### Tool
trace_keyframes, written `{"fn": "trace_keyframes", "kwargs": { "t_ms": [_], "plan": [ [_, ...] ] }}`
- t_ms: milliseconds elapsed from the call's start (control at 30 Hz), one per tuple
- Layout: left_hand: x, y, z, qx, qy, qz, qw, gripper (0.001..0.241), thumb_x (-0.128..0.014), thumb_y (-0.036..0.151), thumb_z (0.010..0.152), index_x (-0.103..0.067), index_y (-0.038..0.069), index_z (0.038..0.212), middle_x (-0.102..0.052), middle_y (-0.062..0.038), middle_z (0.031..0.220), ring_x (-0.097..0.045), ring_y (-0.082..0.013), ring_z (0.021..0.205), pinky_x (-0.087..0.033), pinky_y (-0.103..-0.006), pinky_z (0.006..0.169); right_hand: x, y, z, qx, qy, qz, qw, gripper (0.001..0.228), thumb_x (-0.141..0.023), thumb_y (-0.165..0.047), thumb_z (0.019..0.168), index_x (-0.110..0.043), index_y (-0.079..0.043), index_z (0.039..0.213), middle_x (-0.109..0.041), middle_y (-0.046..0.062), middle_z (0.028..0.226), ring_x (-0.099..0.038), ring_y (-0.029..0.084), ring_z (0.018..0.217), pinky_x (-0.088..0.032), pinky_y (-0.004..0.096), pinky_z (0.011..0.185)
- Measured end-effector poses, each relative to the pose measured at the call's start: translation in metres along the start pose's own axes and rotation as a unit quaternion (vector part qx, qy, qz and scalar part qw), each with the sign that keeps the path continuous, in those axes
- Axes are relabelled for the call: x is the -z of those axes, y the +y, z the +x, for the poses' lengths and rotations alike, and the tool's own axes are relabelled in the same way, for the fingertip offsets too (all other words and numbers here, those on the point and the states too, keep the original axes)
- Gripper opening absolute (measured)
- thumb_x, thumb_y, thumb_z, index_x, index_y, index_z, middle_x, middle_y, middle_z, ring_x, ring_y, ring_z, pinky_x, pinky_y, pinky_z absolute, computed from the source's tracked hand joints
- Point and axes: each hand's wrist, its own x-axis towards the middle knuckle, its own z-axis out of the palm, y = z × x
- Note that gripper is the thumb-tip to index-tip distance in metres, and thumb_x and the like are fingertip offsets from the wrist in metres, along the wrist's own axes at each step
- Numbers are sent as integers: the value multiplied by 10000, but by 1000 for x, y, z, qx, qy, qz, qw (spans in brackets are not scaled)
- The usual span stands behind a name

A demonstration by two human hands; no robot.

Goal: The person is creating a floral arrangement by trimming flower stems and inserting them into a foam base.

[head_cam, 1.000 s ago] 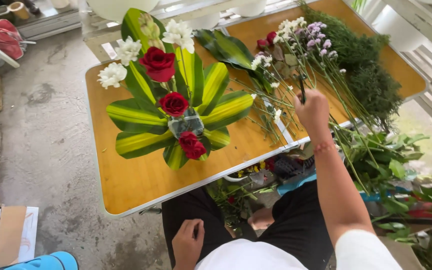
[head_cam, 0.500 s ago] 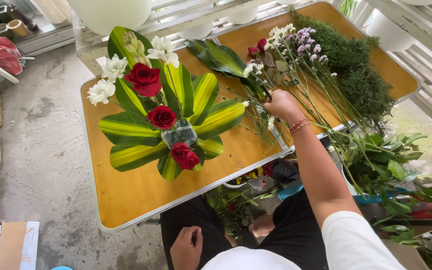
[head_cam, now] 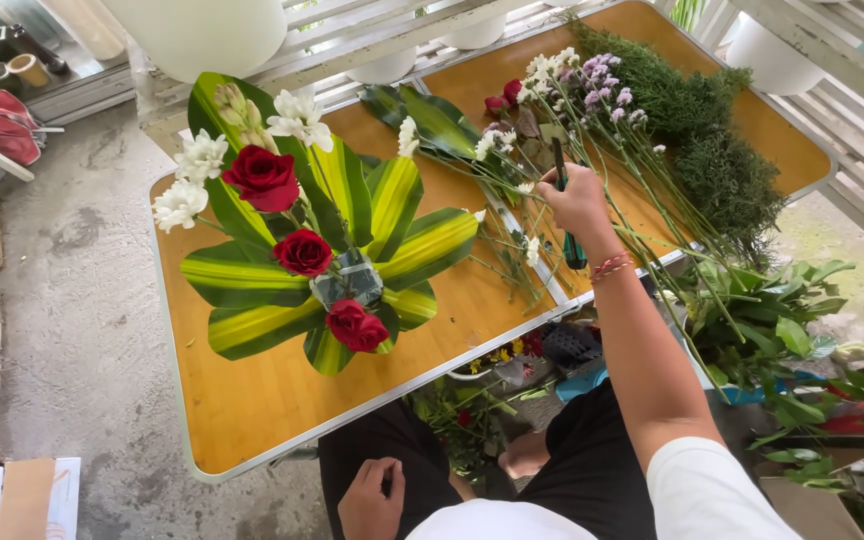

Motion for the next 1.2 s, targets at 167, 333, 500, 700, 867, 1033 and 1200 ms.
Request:
{"fn": "trace_keyframes", "kwargs": {
  "t_ms": [167, 333, 500, 700, 867, 1033, 1200],
  "plan": [
    [2, 2, 3, 16, -17, 6, 1000, 64, -694, 310, 897, -748, 279, 913, -716, 134, 864, -690, -128, 679, -550, -308, 555, 13, 14, 15, 30, 52, -25, 998, 77, -660, -98, 1043, -655, -27, 1070, -635, 79, 818, -530, 110, 563, -484, 220, 452],
    [3, 2, 2, 6, -17, 5, 1000, 62, -693, 292, 900, -742, 259, 916, -721, 133, 871, -688, -121, 681, -550, -306, 551, 41, 9, 7, 23, 76, 18, 997, 77, -647, -101, 1061, -629, -28, 1047, -638, 103, 855, -601, 147, 567, -547, 240, 461],
    [5, 4, 5, -9, -2, 3, 1000, 31, -716, 278, 883, -736, 263, 901, -718, 134, 852, -692, -127, 673, -547, -303, 532, 78, 9, -13, 112, 130, -106, 979, 73, -589, -49, 1128, -548, -3, 1089, -678, 133, 898, -621, 167, 659, -526, 239, 508],
    [17, 25, 17, -154, -55, -104, 981, 94, -682, 260, 937, -748, 201, 970, -740, 57, 902, -693, -144, 678, -539, -296, 587, 111, 1, -69, 220, 215, -194, 932, 64, -588, 22, 1170, -559, 56, 1125, -648, 159, 819, -580, 172, 556, -479, 231, 423],
    [45, 97, 38, -258, -77, -192, 944, 73, -704, 164, 944, -752, 117, 973, -725, 4, 883, -661, -147, 623, -528, -286, 564, 114, 11, -124, 235, 256, -214, 913, 76, -557, -15, 1199, -532, 26, 1140, -596, 143, 756, -581, 248, 574, -426, 331, 453],
    [36, 109, 44, -326, -129, -202, 914, 88, -680, 167, 977, -735, 99, 976, -713, -15, 860, -702, -176, 740, -538, -307, 542, 113, 46, -107, 234, 327, -234, 885, 65, -535, -9, 1186, -515, 27, 1136, -557, 146, 730, -514, 253, 509, -335, 345, 398],
    [16, 74, 29, -302, -190, -126, 926, 90, -646, 164, 971, -728, 128, 978, -692, -16, 865, -676, -226, 729, -506, -369, 508, 115, 57, -32, -51, 254, -217, 941, 151, -531, -62, 1124, -544, 45, 1230, -674, 151, 793, -576, 151, 560, -429, 253, 414]
  ]
}}
